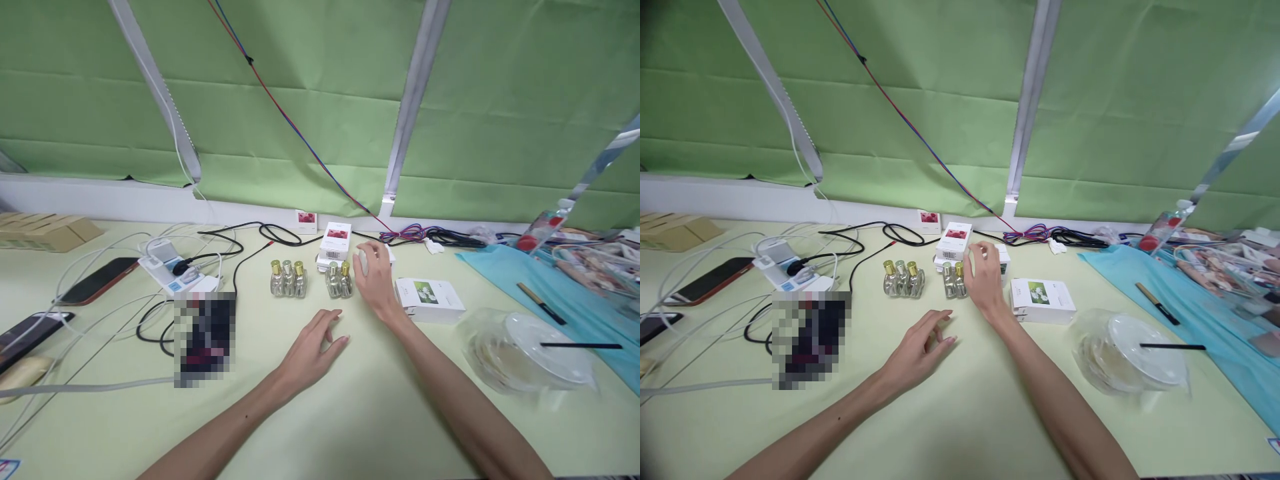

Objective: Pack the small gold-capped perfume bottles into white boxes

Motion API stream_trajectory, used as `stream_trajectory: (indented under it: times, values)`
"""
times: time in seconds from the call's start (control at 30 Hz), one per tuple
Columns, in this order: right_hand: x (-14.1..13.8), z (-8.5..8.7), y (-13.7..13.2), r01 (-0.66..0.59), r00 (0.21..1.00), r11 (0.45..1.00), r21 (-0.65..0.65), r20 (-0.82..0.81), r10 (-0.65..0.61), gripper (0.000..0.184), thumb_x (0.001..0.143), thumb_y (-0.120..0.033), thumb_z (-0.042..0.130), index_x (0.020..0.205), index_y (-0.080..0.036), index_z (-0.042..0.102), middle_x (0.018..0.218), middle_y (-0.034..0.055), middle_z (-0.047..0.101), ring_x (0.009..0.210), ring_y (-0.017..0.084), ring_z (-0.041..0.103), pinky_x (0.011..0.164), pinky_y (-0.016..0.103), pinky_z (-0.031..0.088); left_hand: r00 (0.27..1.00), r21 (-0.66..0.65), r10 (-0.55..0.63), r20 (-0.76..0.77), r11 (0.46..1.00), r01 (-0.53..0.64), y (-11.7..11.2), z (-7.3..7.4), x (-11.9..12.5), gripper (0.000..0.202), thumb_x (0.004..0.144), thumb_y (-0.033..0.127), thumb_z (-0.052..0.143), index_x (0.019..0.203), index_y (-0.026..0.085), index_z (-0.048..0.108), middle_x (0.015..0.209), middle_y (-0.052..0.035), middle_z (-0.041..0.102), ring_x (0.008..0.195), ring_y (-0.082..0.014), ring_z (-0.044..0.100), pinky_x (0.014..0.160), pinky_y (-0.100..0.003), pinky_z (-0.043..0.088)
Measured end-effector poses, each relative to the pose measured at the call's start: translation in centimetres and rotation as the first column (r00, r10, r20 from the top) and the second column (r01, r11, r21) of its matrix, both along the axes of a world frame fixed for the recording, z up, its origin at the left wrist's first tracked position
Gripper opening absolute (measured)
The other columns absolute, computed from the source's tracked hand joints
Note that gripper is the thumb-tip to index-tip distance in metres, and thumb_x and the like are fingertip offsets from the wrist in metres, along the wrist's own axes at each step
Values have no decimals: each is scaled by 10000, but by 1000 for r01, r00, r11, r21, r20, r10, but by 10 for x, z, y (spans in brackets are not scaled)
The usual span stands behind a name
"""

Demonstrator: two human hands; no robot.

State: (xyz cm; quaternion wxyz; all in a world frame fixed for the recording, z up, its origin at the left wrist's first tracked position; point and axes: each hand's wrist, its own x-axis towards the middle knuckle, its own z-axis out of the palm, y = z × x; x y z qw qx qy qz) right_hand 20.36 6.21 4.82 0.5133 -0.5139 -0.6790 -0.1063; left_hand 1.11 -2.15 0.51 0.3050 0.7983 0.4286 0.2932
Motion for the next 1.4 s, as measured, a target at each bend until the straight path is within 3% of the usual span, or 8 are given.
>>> stream_trajectory:
  times: [0.07,0.17,0.3,0.43,0.53,0.8,1.13,1.4]
  values:
    - [-1,-5,-6,-104,995,994,-39,2,105,269,1011,-237,436,1156,-152,646,1127,155,602,963,238,619,872,376,527,1000,-8,3,-11,1000,-3,0,1,1,424,982,422,532,1362,234,521,1108,-70,623,747,-154,599,659,-290,502]
    - [-1,-17,-12,-153,987,977,-152,26,158,293,1017,-245,444,1221,-163,638,1201,150,628,807,202,658,753,338,555,1000,-16,7,-22,1000,-7,0,2,2,414,983,424,528,1351,232,524,1107,-67,623,745,-151,595,663,-291,505]
    - [2,-32,-11,-210,969,949,-234,81,234,367,1025,-242,423,1350,-201,587,1354,140,609,957,233,693,811,358,578,1000,-9,11,-23,1000,-11,0,2,2,398,981,420,532,1328,226,541,1053,-61,632,725,-150,593,657,-293,503]
    - [5,-39,-10,-230,963,934,-274,73,259,402,1025,-248,421,1405,-214,548,1357,128,616,1018,246,693,847,376,583,1000,-1,12,-23,1000,-12,0,2,2,385,980,400,536,1322,223,542,1065,-65,634,714,-145,593,654,-294,500]
    - [3,-40,-11,-242,962,930,-275,55,266,400,1016,-249,444,1399,-198,545,1330,135,624,1005,249,691,841,376,578,999,-4,11,-36,1000,-11,0,3,3,379,977,393,538,1313,218,542,1073,-69,635,731,-150,602,657,-297,502]
    - [2,-46,-15,-219,968,941,-257,60,242,347,1001,-254,492,1328,-175,579,1211,126,638,631,148,628,692,320,555,1000,3,7,-9,1000,-7,-1,3,2,339,986,385,509,1283,226,550,1154,-86,631,816,-170,625,671,-299,517]
    - [3,-50,-43,-299,952,935,-189,5,305,264,1020,-262,472,1235,-191,609,1099,112,623,595,112,590,547,256,524,997,12,76,-4,997,-76,1,2,0,399,965,405,542,1321,228,501,1104,-80,657,756,-170,628,650,-313,511]
    - [-11,-44,-56,-422,902,893,-153,23,431,271,1027,-231,463,1247,-194,616,1037,91,631,603,104,592,494,237,490,988,34,155,-4,987,-155,6,2,-1,511,906,426,630,1342,235,446,1251,-86,610,739,-144,599,685,-318,523]
